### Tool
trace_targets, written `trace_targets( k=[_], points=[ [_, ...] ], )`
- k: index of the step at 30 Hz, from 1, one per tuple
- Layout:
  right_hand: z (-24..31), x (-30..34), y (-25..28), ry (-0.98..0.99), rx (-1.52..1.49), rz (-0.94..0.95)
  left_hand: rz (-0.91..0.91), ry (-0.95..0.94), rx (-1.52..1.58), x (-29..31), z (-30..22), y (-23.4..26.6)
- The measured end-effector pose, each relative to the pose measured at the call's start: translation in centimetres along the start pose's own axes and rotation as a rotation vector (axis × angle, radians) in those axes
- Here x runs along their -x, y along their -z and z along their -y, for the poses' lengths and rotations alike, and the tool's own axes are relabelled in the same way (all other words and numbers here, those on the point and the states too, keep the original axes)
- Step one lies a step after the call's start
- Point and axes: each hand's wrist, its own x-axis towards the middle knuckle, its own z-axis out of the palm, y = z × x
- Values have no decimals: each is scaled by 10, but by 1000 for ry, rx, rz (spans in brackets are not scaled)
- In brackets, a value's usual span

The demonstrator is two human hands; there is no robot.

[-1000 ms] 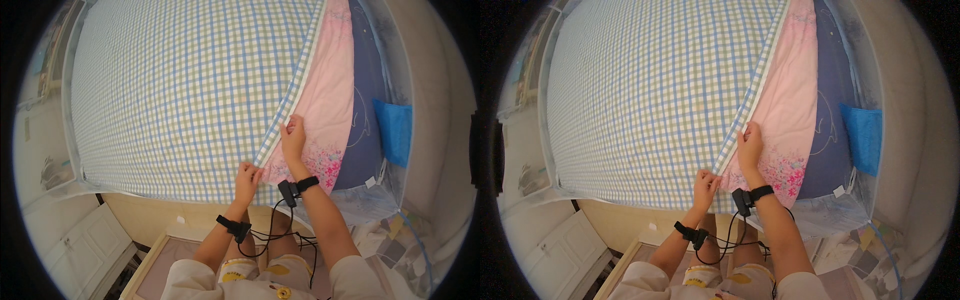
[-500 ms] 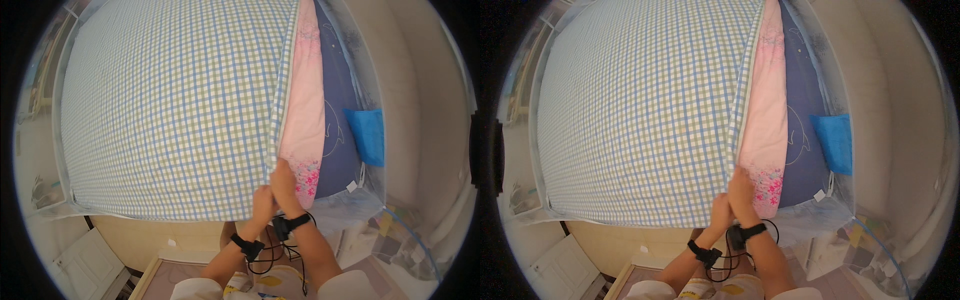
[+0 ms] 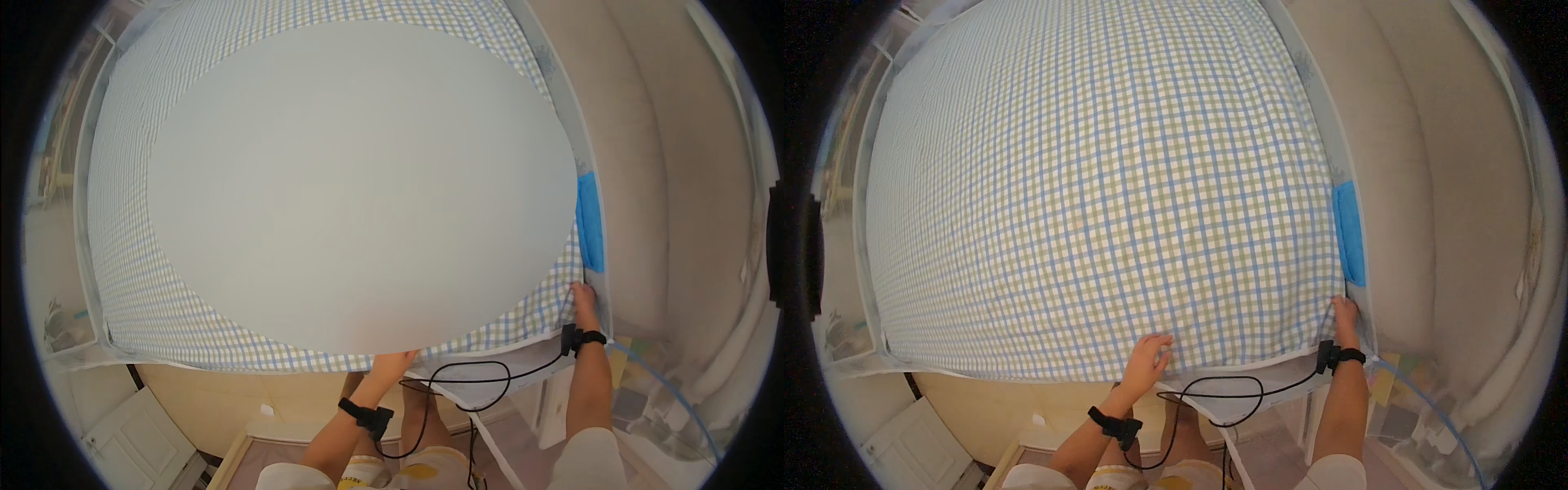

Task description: The person smooths a checkered sheet over a mattress and tucks it into the edges of the bed frame.

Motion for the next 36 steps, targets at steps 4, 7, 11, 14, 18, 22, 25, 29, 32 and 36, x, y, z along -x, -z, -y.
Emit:
trace_targets(
  k=[4, 7, 11, 14, 18, 22, 25, 29, 32, 36],
  points=[
    [-25, -17, 4, 188, 275, 27, -68, 29, 33, 3, 10, 6],
    [-40, -8, -2, 232, 421, -48, -92, 118, -26, 7, 16, 9],
    [-41, -5, -8, 251, 538, -212, -69, 189, -37, 11, 24, 7],
    [-46, -14, -2, 217, 603, -316, -63, 233, -47, 9, 34, -8],
    [-41, -4, -13, 219, 707, -308, -74, 259, -17, 12, 24, 3],
    [-82, -58, 28, 209, 594, -267, -102, 197, 81, 8, 26, -5],
    [-60, -44, 3, 279, 681, -166, -252, 184, -46, 19, 34, 28],
    [-75, -56, 16, 206, 469, -109, 21, 223, -137, 16, 30, 50],
    [-45, -30, -17, 87, 753, -124, 12, 248, -70, 35, 29, 62],
    [-80, -16, -29, 463, 985, -390, -54, 213, 61, 35, 15, 90]
  ],
)
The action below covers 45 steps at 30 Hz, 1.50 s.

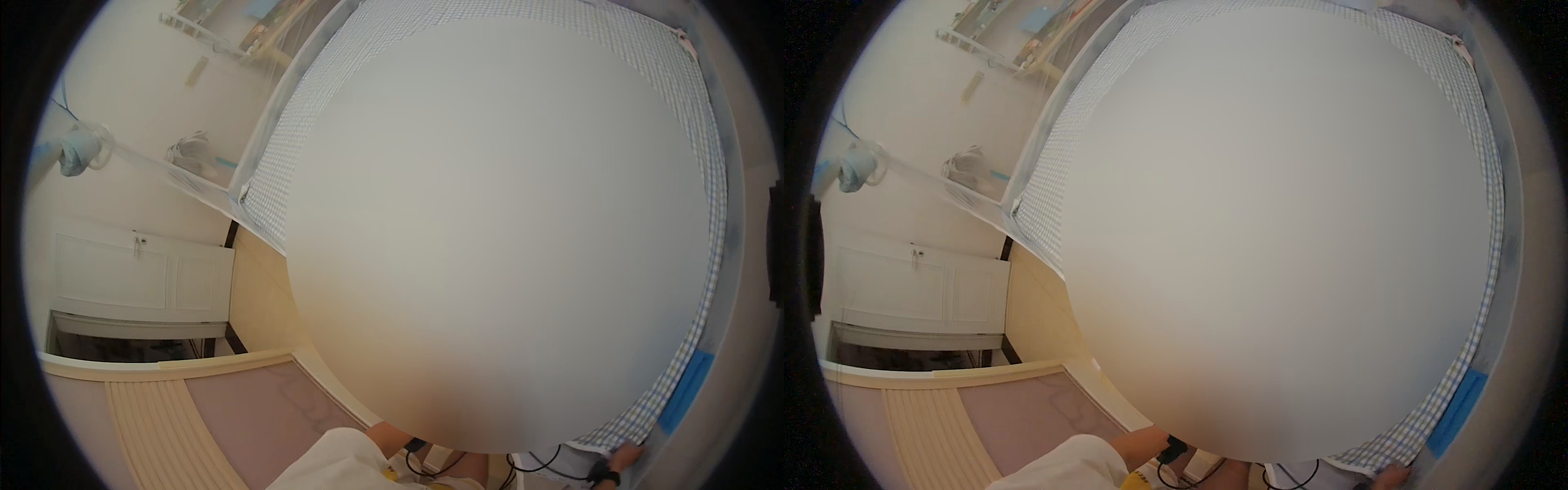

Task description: The person smooths a checkered sheet over a mattress and tucks it into the edges of the bed frame.

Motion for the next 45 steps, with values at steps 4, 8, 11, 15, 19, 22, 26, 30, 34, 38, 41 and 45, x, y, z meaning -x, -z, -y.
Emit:
trace_targets(
  k=[4, 8, 11, 15, 19, 22, 26, 30, 34, 38, 41, 45],
  points=[
    [107, 88, 15, 524, -181, 256, -87, -90, 213, -8, -40, 41],
    [243, 209, 132, 1122, -448, 816, -217, -250, 460, -10, -99, 109],
    [279, 258, 136, 1337, -402, 1187, -317, -377, 599, -5, -139, 166],
    [275, 294, 130, 1433, -152, 1531, -495, -483, 734, 15, -171, 241],
    [236, 281, 131, 1421, 77, 1690, -696, -485, 812, 43, -177, 303],
    [217, 253, 153, 1415, 252, 1609, -854, -335, 846, 71, -152, 349],
    [269, 202, 294, 1130, 217, 1416, -933, -271, 994, 93, -108, 378],
    [269, 153, 364, 829, -8, 1564, -946, -306, 1137, 113, -93, 405],
    [281, 138, 455, 553, -346, 1640, -946, -362, 1132, 116, -92, 426],
    [320, 136, 569, 708, -318, 1472, -921, -297, 1044, 109, -93, 429],
    [339, 144, 585, 940, -363, 1476, -888, -232, 981, 97, -85, 417],
    [345, 141, 560, 1194, -929, 1250, -754, -13, 851, 55, -73, 389]
  ],
)
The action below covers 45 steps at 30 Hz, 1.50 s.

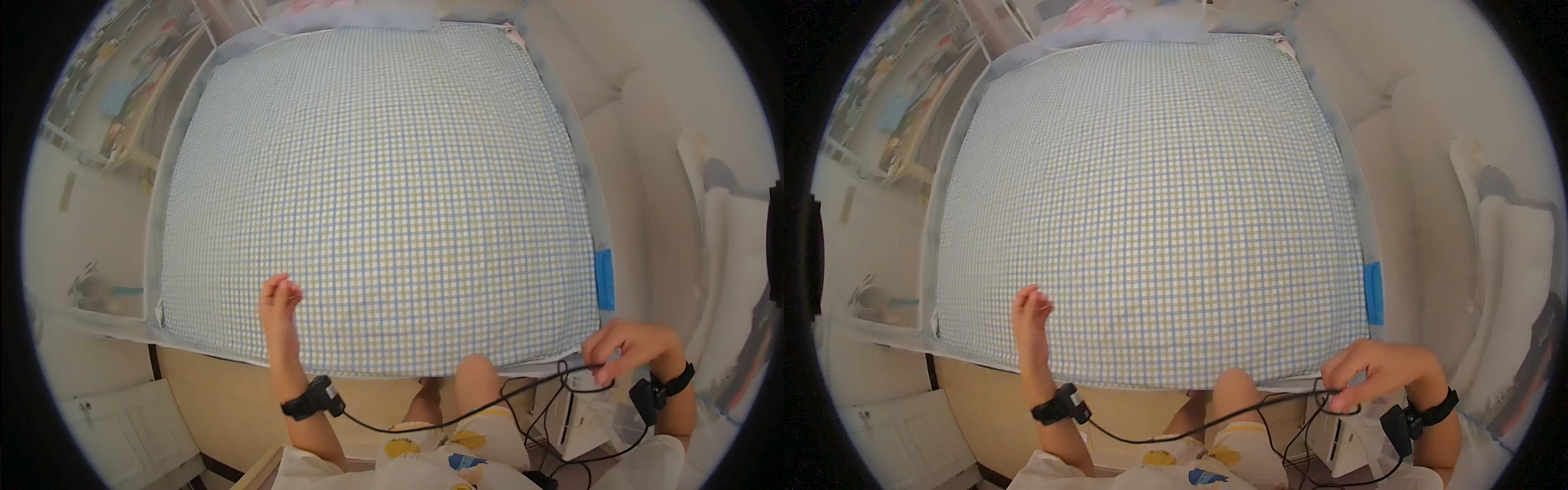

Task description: The person smooths a checkered sheet over a mattress and tucks it into the edges of the bed frame.

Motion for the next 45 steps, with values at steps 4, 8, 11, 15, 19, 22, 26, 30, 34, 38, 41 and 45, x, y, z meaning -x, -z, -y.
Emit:
trace_targets(
  k=[4, 8, 11, 15, 19, 22, 26, 30, 34, 38, 41, 45],
  points=[
    [-3, -12, 29, 171, -433, -223, 121, 130, -89, -41, 61, -26],
    [-46, -78, 90, -83, -231, -103, 197, 297, -175, -102, 152, -69],
    [-134, -126, 141, -295, -252, -43, 236, 399, -285, -145, 214, -117],
    [-268, -174, 221, -365, -469, -134, -26, -240, -842, -237, 283, -101],
    [-395, -252, 296, -248, 318, -797, -161, -154, -1341, -337, 292, -46],
    [-424, -345, 343, -33, 906, -873, -357, -188, -1406, -380, 283, -101],
    [-447, -396, 416, -143, 1311, -859, -197, -537, -1417, -418, 309, -290],
    [-445, -412, 442, -141, 1350, -973, 150, -726, -1304, -411, 282, -404],
    [-456, -419, 439, -103, 1344, -947, 342, -730, -1213, -418, 261, -413],
    [-462, -420, 442, -30, 1424, -968, 161, -509, -1204, -473, 216, -312],
    [-476, -419, 448, 28, 1521, -1040, -195, 20, -1489, -513, 176, -152],
    [-470, -405, 452, -65, 1364, -970, -631, 431, -1633, -506, 186, -129]
  ],
)
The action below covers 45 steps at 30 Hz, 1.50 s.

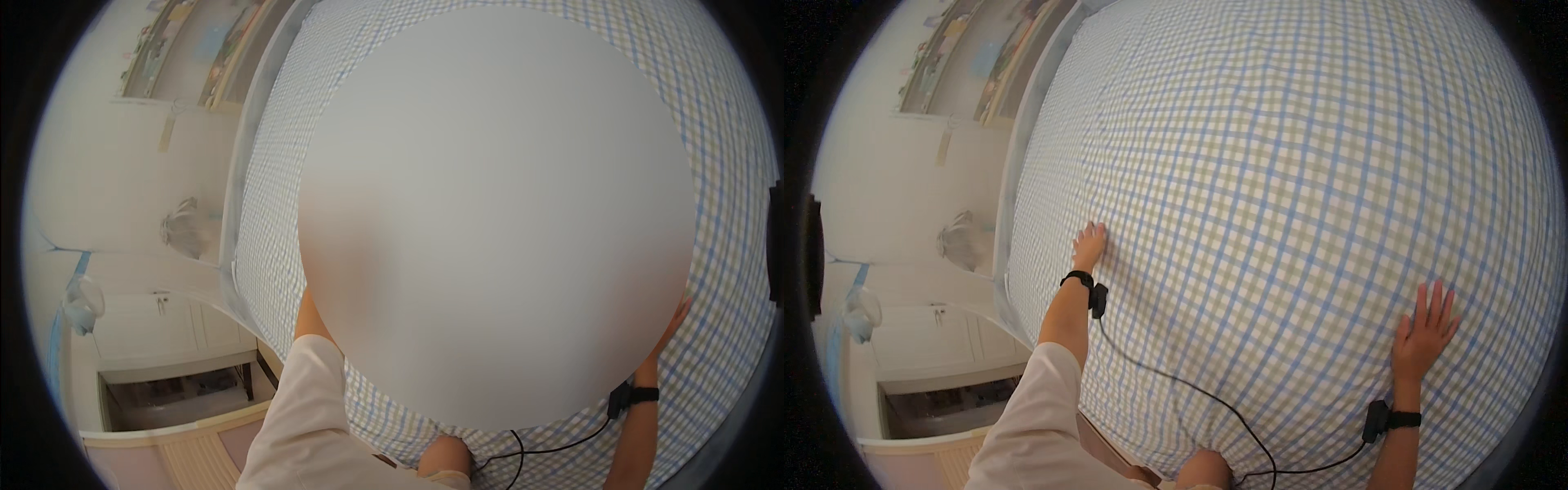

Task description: The person smooths a checkered sheet over a mattress and tucks it into the edges of the bed frame.

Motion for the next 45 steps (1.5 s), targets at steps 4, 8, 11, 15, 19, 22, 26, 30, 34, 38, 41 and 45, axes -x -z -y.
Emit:
trace_targets(
  k=[4, 8, 11, 15, 19, 22, 26, 30, 34, 38, 41, 45],
  points=[
    [29, -21, 0, -9, -149, -68, -489, -718, -27, -8, -114, -31],
    [5, -3, -4, -6, -30, 5, -338, -1169, 487, 236, -310, -33],
    [4, -5, 2, -8, -15, 12, -62, -1365, 672, 348, -351, -16],
    [7, 0, -10, -16, -15, 4, -15, -1426, 838, 369, -358, -35],
    [9, -2, -8, -32, -22, 37, 68, -1449, 810, 362, -358, -32],
    [12, -3, -8, -45, -22, 74, 91, -1482, 707, 359, -361, -21],
    [-3, 2, 1, -127, 63, 121, 177, -1554, 606, 371, -377, -14],
    [12, 2, -5, -142, -110, 184, 115, -1543, 438, 355, -370, -18],
    [15, -13, 4, -162, -81, 165, -34, -1548, 584, 354, -373, -27],
    [15, -9, 20, -250, -59, 217, 56, -1561, 583, 367, -368, -27],
    [19, -6, 22, -224, -93, 193, 25, -1580, 570, 366, -362, -33],
    [19, -14, 27, -232, -185, 180, -20, -1590, 594, 364, -365, -40]
  ],
)
